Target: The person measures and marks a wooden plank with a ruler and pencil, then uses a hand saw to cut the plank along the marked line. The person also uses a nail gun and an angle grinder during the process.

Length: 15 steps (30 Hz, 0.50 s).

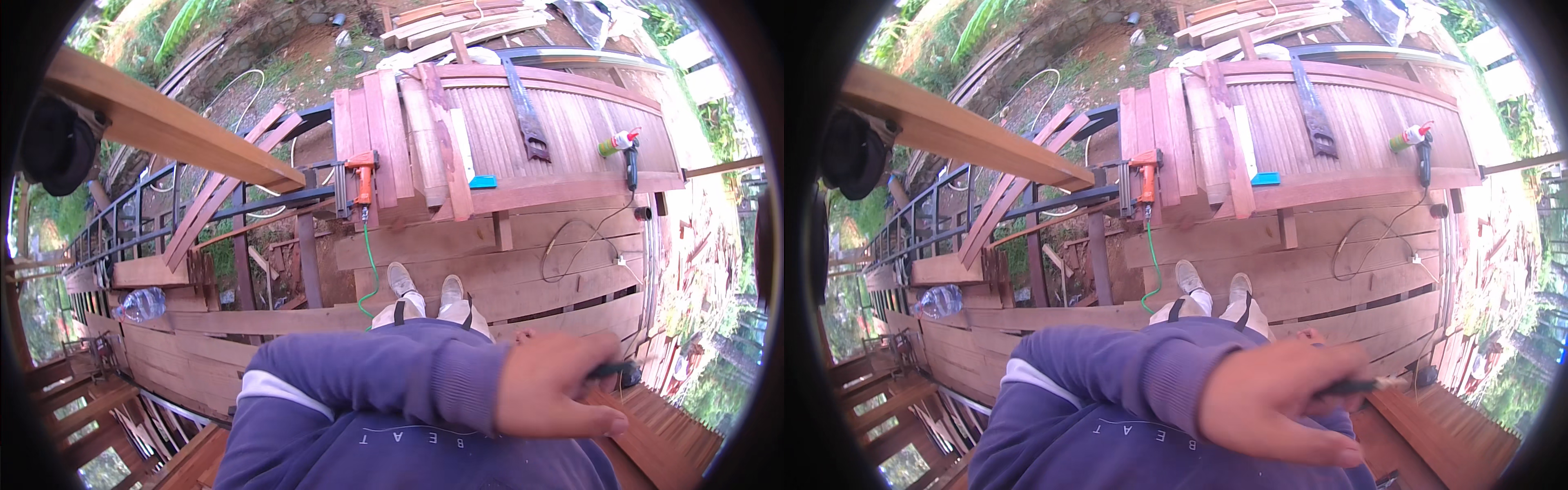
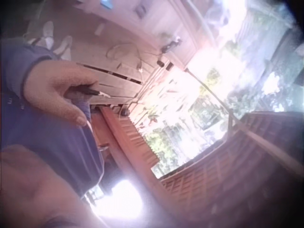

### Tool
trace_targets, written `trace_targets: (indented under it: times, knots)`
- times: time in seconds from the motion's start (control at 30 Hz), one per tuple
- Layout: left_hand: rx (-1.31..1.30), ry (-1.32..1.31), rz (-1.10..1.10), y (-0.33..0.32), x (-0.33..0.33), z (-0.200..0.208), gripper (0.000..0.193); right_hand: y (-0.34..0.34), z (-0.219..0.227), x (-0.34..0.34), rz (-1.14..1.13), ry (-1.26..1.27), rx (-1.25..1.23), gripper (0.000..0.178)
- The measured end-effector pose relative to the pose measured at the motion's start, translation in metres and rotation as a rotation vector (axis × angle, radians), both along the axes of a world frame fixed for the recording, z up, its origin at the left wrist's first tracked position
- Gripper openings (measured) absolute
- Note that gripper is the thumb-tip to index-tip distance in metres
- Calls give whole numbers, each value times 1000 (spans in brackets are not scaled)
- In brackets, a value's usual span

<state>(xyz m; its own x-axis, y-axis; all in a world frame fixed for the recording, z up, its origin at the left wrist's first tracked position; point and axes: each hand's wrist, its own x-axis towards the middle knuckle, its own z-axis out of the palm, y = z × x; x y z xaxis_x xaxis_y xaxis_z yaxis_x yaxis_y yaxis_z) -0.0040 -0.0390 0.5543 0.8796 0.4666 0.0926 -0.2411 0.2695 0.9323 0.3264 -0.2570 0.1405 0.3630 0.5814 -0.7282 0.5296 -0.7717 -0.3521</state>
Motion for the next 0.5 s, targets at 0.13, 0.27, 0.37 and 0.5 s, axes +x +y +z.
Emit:
trace_targets:
  times: [0.13,0.27,0.37,0.5]
  knots:
    - [58,-108,-62,-4,3,48,51,-20,-6,3,-275,98,-20,25]
    - [168,-180,-59,-2,-9,70,52,-15,-23,-8,-290,149,-5,21]
    - [189,-144,-58,7,-25,71,47,-21,-36,-10,-290,151,39,19]
    - [129,-272,62,1,-32,53,52,-36,-29,-6,-339,142,22,19]
